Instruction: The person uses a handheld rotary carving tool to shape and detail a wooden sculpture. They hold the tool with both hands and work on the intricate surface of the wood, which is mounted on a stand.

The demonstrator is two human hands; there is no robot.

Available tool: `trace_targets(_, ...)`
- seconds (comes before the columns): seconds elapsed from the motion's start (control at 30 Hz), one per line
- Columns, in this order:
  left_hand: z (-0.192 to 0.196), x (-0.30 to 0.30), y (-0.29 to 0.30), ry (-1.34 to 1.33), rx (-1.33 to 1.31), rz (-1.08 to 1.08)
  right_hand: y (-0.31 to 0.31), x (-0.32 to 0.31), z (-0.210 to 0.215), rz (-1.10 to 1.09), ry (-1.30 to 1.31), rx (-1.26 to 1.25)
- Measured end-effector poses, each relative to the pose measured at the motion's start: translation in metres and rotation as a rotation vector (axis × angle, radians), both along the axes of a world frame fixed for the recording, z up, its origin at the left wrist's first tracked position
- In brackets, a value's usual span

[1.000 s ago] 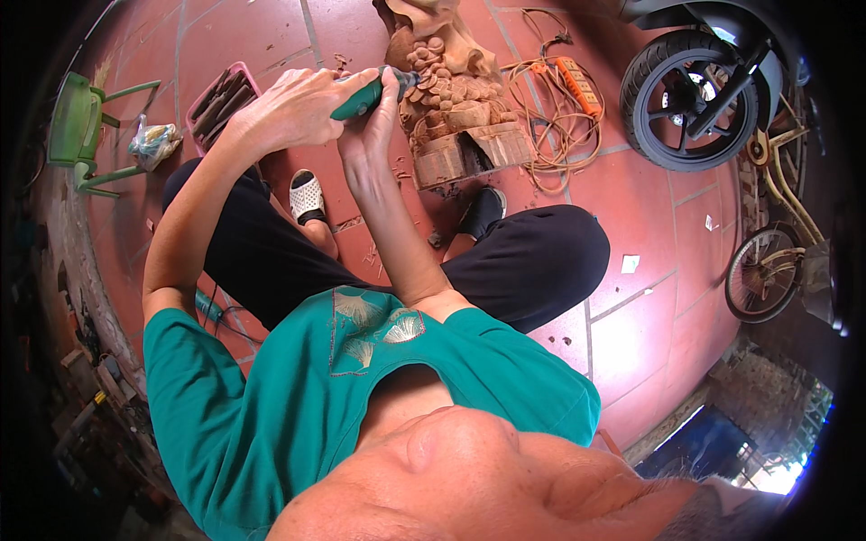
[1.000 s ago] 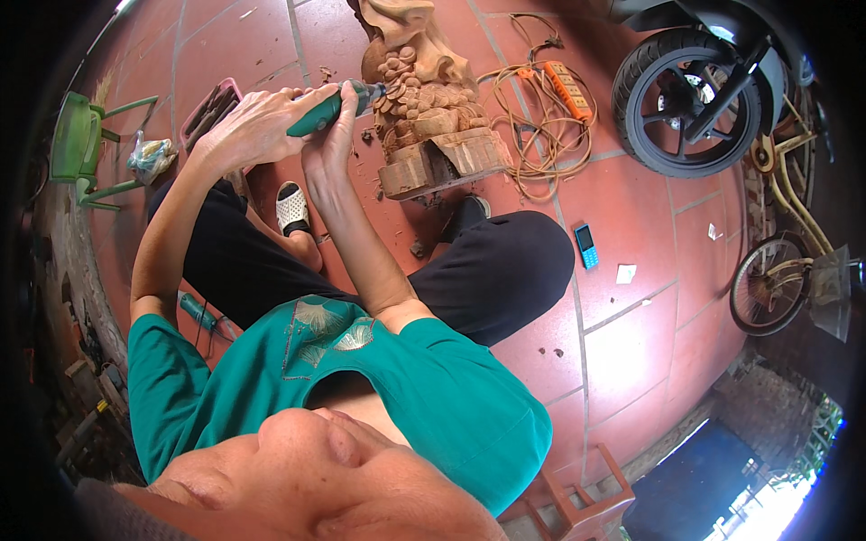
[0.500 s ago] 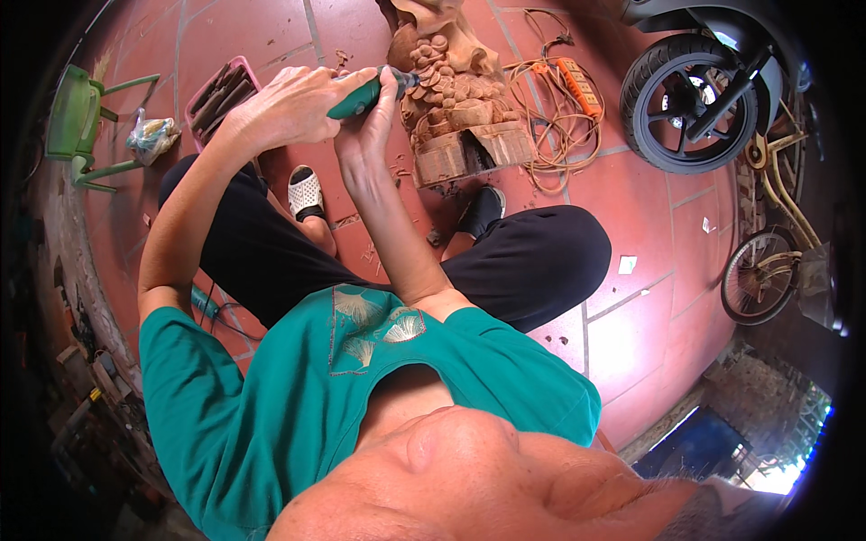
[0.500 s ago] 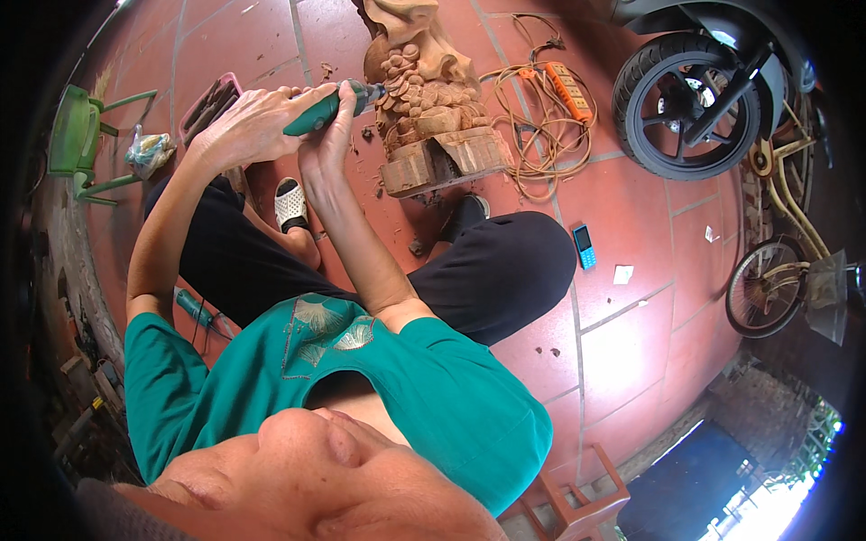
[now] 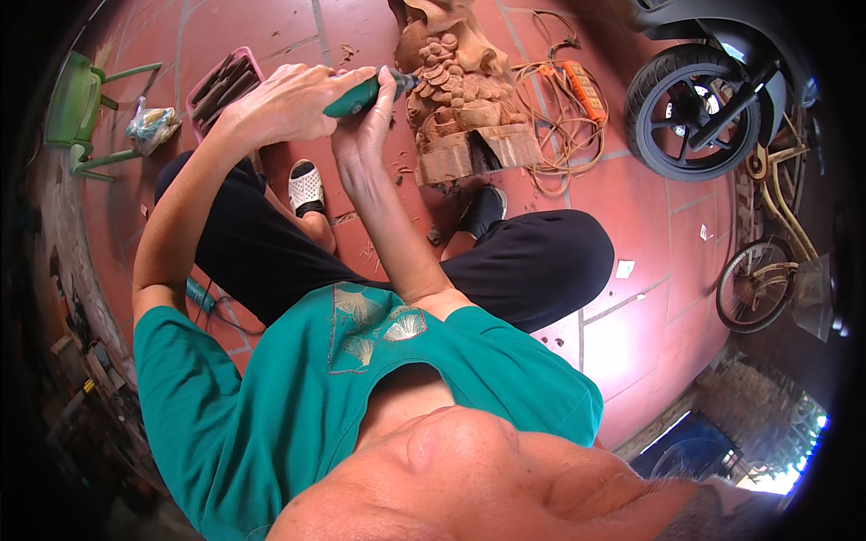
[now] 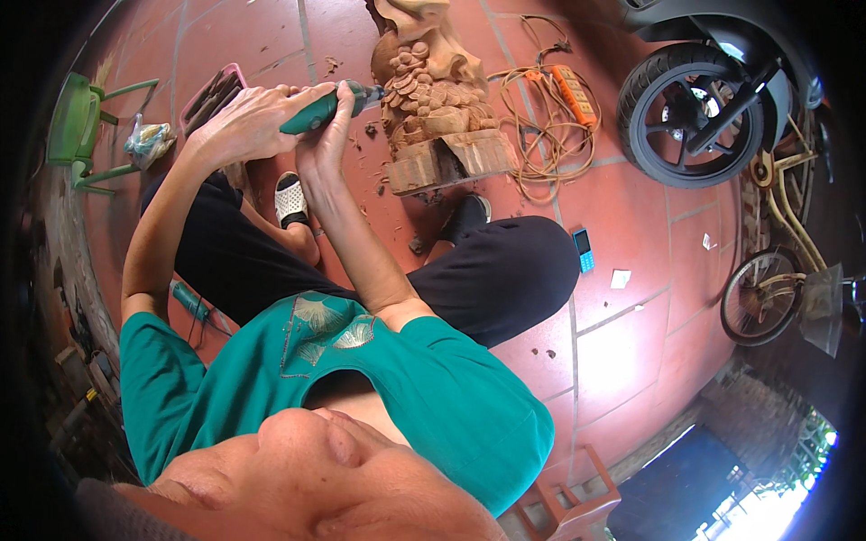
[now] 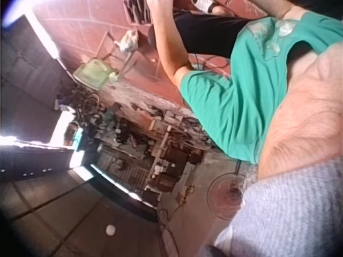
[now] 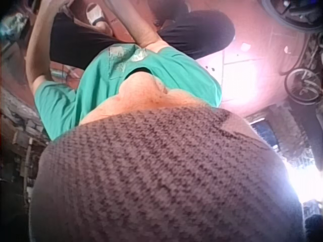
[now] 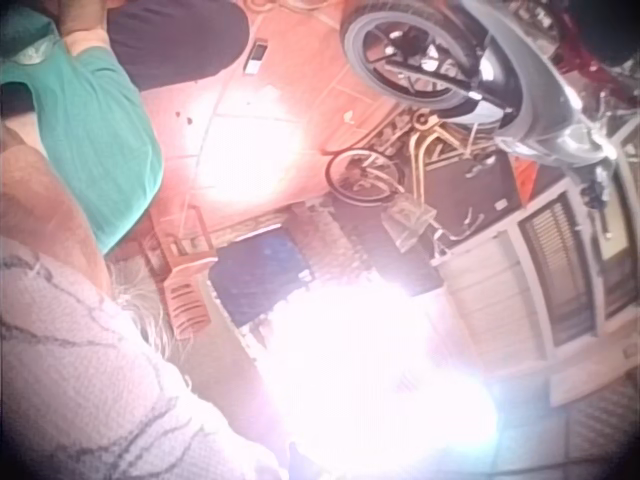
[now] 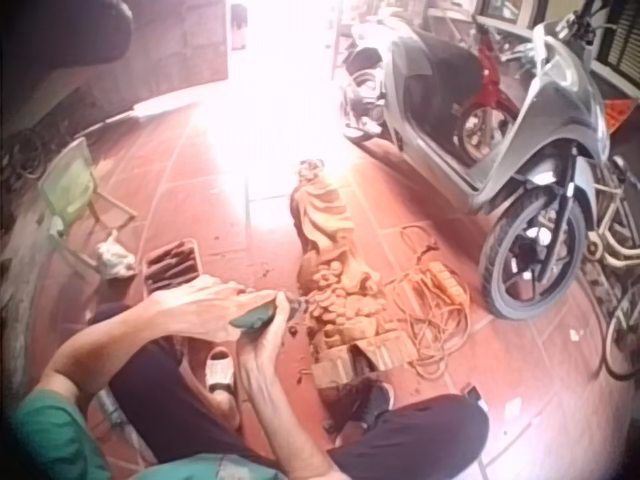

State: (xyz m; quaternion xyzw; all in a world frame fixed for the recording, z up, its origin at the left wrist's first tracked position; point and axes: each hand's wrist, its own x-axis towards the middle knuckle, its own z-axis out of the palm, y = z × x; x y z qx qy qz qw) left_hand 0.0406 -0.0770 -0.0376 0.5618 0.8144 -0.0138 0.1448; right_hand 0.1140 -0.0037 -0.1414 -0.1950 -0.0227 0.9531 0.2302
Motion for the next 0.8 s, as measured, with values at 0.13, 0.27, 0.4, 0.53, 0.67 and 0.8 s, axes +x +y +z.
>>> trace_targets(0.13, -0.002, -0.001, -0.002, 0.004, -0.019, 0.008, -0.002, -0.001, -0.001, 0.015, -0.004, -0.020)
trace_targets(0.27, 0.004, 0.002, 0.001, -0.008, -0.045, 0.019, -0.002, -0.003, -0.006, 0.023, -0.009, -0.019)
trace_targets(0.4, 0.007, 0.003, 0.001, -0.006, -0.046, 0.042, -0.002, -0.002, -0.003, 0.026, -0.006, -0.019)
trace_targets(0.53, 0.015, 0.006, 0.000, -0.021, -0.011, 0.045, -0.002, 0.001, 0.003, 0.013, -0.014, 0.003)
trace_targets(0.67, 0.010, 0.002, -0.001, -0.033, 0.010, 0.028, -0.002, 0.002, 0.006, 0.005, -0.018, 0.026)
trace_targets(0.8, 0.012, 0.001, 0.003, -0.045, -0.048, 0.045, -0.002, 0.001, 0.007, 0.003, -0.021, 0.021)
